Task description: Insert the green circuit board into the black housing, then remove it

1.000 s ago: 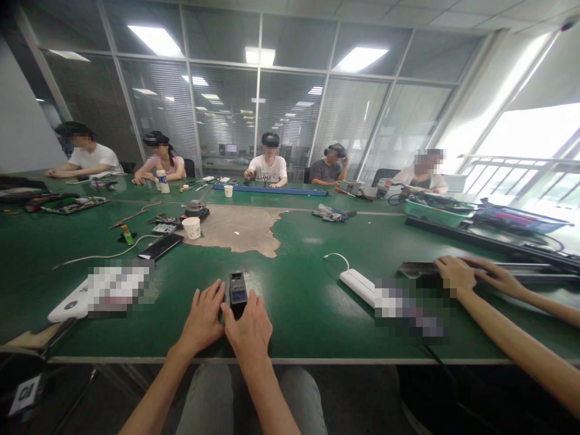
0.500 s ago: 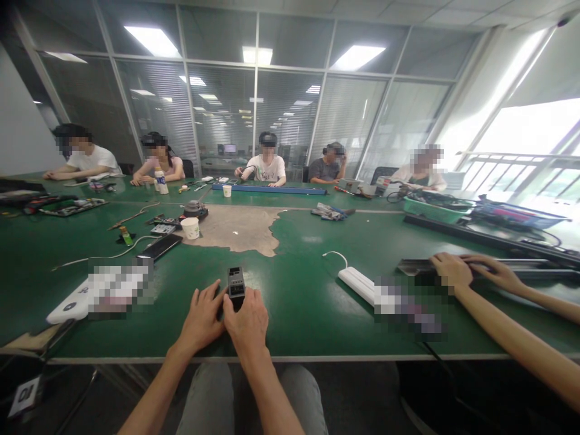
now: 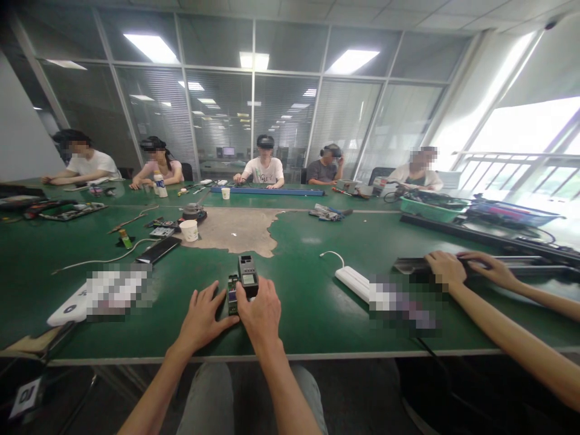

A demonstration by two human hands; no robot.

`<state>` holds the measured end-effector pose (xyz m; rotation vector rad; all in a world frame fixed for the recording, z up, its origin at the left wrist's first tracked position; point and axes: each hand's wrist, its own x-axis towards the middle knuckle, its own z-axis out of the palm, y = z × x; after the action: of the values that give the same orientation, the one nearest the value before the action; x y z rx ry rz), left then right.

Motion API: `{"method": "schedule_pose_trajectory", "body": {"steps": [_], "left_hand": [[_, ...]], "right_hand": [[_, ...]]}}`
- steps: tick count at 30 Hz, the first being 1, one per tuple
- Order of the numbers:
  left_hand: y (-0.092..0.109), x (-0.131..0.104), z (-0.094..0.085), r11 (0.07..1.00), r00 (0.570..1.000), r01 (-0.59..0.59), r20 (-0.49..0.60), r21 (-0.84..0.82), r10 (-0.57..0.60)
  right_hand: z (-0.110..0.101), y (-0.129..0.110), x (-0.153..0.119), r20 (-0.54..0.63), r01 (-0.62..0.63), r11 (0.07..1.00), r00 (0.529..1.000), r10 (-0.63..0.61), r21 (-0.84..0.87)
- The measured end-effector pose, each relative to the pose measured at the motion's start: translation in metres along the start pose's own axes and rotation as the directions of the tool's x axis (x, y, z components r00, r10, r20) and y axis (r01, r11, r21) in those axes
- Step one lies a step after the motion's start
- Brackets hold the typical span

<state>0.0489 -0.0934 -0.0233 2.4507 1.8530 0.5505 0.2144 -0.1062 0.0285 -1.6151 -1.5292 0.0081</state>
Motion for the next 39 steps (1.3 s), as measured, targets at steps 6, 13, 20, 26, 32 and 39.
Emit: {"method": "schedule_pose_trajectory", "body": {"steps": [6,13,20,26,32,39], "left_hand": [[0.0,-0.001,0.0,1.0,1.0,0.005,0.007,-0.008,-0.005],[0.0,0.001,0.001,1.0,1.0,0.01,0.022,-0.01,-0.01],[0.001,0.001,-0.002,1.0,0.999,0.017,0.042,-0.022,-0.016],[0.001,0.002,-0.001,0.999,0.999,0.015,0.034,-0.031,-0.014],[0.0,0.001,-0.002,1.0,1.0,0.007,0.02,-0.03,-0.007],[0.001,0.001,-0.002,1.0,1.0,0.011,0.023,-0.027,-0.01]], "right_hand": [[-0.006,0.025,-0.001,-0.02,-0.016,0.998,1.0,0.015,-0.057],[-0.001,0.048,-0.008,0.0,-0.037,0.994,0.999,0.038,-0.103],[0.002,0.06,-0.014,0.048,-0.063,0.982,0.996,0.073,-0.175],[0.006,0.065,-0.016,0.088,-0.061,0.962,0.992,0.087,-0.265],[0.011,0.068,-0.021,0.052,-0.054,0.961,0.996,0.07,-0.27],[0.007,0.068,-0.022,0.073,-0.056,0.975,0.995,0.074,-0.216]]}}
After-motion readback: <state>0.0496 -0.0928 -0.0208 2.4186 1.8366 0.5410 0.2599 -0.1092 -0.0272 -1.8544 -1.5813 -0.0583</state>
